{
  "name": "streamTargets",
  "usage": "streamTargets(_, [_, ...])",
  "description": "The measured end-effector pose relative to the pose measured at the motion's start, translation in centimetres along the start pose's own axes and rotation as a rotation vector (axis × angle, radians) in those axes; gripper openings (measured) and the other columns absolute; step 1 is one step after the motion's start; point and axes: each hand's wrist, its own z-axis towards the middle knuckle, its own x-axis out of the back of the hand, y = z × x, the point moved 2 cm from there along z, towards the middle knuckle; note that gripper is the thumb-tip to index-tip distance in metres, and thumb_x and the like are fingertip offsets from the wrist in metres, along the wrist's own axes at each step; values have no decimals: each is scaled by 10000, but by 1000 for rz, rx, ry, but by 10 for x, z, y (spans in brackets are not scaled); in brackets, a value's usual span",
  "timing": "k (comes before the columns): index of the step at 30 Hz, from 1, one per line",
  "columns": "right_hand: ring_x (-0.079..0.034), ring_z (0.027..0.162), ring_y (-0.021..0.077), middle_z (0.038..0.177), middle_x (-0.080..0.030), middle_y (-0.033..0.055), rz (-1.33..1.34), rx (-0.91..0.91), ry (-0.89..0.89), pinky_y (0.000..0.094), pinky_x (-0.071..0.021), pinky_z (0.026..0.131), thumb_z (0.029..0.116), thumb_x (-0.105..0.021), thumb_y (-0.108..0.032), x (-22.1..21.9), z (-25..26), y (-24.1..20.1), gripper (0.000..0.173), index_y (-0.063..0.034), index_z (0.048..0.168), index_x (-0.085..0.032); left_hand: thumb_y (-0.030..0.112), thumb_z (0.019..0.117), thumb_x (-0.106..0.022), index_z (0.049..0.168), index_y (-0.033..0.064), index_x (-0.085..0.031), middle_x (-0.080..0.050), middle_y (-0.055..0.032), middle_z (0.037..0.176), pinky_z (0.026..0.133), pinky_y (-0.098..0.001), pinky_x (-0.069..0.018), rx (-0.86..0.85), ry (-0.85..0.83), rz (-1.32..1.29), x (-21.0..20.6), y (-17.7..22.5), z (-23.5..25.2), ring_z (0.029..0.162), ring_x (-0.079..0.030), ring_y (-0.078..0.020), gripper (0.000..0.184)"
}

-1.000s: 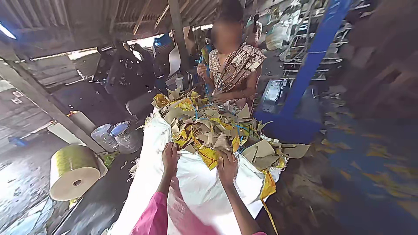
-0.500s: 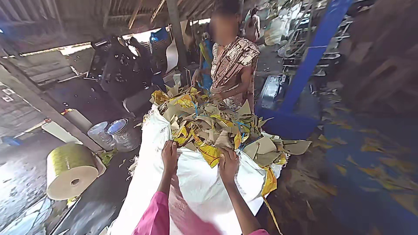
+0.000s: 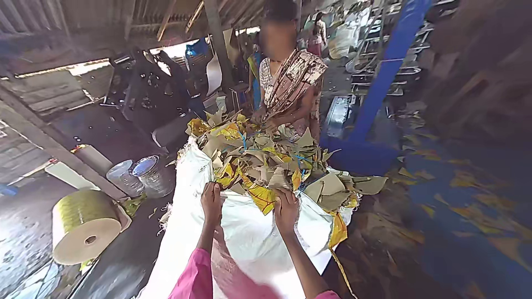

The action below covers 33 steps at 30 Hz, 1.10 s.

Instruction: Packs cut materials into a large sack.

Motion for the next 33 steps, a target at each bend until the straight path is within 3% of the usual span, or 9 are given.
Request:
streamTargets(16, [-677, 1018, 457, 1133, -723, 230, -14, 23, 8, 616, -469, 877, 991, -415, -217, -1, -1, 2, 421, -4, 1048, -773, 170, 1024, -367, 879, -106, -644, -622, -192, 855, 806, -423, -484, -23, 3, 2, 1, 1, 0, 852, -618, -266, 416])
streamTargets(33, [-685, 1009, 439, 1124, -729, 219, -34, 17, 18, 601, -480, 874, 991, -397, -240, -3, 0, 8, 445, -15, 1035, -778, 178, 1018, -361, 868, -110, -638, -620, -202, 857, 805, -457, -483, 11, -4, 8, -4, 2, 2, 854, -620, -292, 426])
